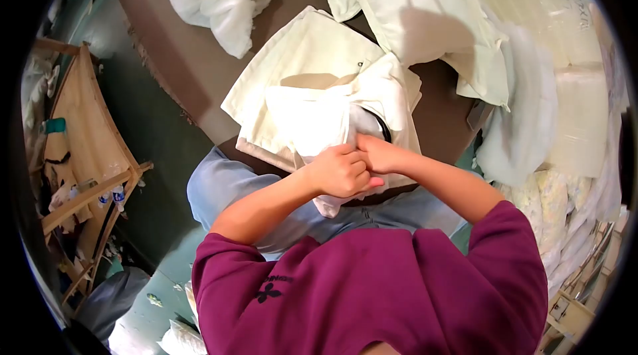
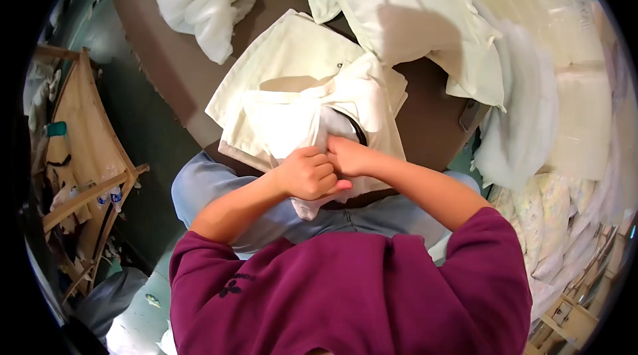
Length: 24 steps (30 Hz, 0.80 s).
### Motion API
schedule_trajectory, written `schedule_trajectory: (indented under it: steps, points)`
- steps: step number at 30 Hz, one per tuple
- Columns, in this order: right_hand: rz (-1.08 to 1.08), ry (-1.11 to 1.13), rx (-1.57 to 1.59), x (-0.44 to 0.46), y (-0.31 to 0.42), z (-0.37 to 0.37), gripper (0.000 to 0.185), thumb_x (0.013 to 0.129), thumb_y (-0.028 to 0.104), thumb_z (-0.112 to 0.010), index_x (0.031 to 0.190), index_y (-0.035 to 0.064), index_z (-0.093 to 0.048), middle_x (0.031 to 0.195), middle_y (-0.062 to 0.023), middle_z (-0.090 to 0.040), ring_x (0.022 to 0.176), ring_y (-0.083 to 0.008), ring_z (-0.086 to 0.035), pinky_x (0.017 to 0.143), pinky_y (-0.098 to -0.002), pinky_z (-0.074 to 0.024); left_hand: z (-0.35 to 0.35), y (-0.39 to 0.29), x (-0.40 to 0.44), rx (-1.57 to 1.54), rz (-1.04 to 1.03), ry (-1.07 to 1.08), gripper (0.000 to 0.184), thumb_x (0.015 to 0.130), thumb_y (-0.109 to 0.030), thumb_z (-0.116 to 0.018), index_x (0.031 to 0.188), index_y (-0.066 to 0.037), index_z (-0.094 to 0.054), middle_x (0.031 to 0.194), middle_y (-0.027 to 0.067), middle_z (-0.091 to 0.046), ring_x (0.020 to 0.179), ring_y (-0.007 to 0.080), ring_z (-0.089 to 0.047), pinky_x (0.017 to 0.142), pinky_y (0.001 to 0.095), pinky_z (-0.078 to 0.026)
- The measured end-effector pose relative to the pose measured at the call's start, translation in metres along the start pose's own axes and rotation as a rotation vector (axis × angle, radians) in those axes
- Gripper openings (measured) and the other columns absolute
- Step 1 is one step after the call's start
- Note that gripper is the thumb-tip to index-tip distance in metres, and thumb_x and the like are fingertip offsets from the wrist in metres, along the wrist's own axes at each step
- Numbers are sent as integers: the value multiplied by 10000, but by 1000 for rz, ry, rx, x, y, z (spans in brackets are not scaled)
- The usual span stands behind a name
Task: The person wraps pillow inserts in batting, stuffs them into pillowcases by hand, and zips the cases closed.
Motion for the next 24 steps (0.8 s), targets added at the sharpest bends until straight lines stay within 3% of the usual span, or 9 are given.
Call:
schedule_trajectory:
  steps: [2,4,8,10,12,15,19,21,24]
  points:
    - [110,-34,-257,36,-60,-15,472,876,218,-536,1292,5,-470,1248,-248,-551,1173,-298,-536,989,-338,-414,0,-7,5,-54,24,34,419,696,-263,-759,502,-131,-412,508,-3,-422,457,168,-441,449,292,-330]
    - [258,-72,-346,41,-47,-10,467,844,224,-551,1252,2,-499,1266,-260,-550,1173,-345,-542,959,-363,-437,-3,-6,8,-62,39,44,417,693,-260,-761,502,-128,-414,510,-2,-427,453,167,-437,446,291,-328]
    - [-60,-225,-247,5,-10,12,225,854,162,-558,978,-25,-572,969,-209,-650,902,-347,-627,776,-395,-483,-2,-1,15,64,139,28,418,701,-222,-774,503,-117,-421,497,14,-422,440,188,-432,440,297,-329]
    - [153,-311,88,-38,18,25,182,872,130,-560,991,-7,-565,884,-154,-630,846,-276,-615,777,-349,-482,5,4,23,142,249,-53,417,719,-179,-779,506,-99,-429,487,36,-419,433,215,-427,432,324,-321]
    - [445,-676,117,-82,32,35,155,869,91,-582,1004,14,-574,893,-118,-613,851,-219,-595,808,-320,-472,5,-2,17,176,499,-54,407,746,-142,-756,508,-84,-431,491,59,-430,437,246,-431,433,352,-324]
    - [530,-1084,-28,-140,20,42,201,829,58,-617,1027,26,-604,1014,-130,-625,961,-265,-598,858,-320,-461,-17,-45,22,251,813,-10,379,785,-156,-719,529,-77,-451,516,98,-469,469,298,-464,456,392,-364]
    - [474,-1049,-167,-150,-26,25,302,821,150,-629,1102,40,-624,1138,-144,-613,1050,-319,-570,928,-379,-431,-67,-128,59,68,900,172,166,836,-201,-676,775,-64,-605,664,118,-593,625,346,-587,583,445,-463]
    - [401,-975,-222,-144,-52,8,356,818,206,-630,1139,50,-629,1193,-149,-599,1085,-333,-553,962,-408,-408,-84,-146,68,-173,1016,476,232,846,-166,-656,1004,-7,-593,952,190,-626,900,371,-598,777,447,-472]
    - [399,-967,-153,-146,-77,-4,384,807,248,-638,1142,61,-637,1226,-146,-588,1141,-331,-534,1004,-410,-379,-80,-158,79,-223,952,467,268,824,-129,-664,1054,-8,-602,1048,186,-634,968,356,-605,831,425,-484]
Point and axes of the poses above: each hand's wrist, its own x-axis towards the middle knuckle, its own z-axis out of the back of the hand, y = z × x, the point moved 1 cm from there along x, towards the middle knuckle
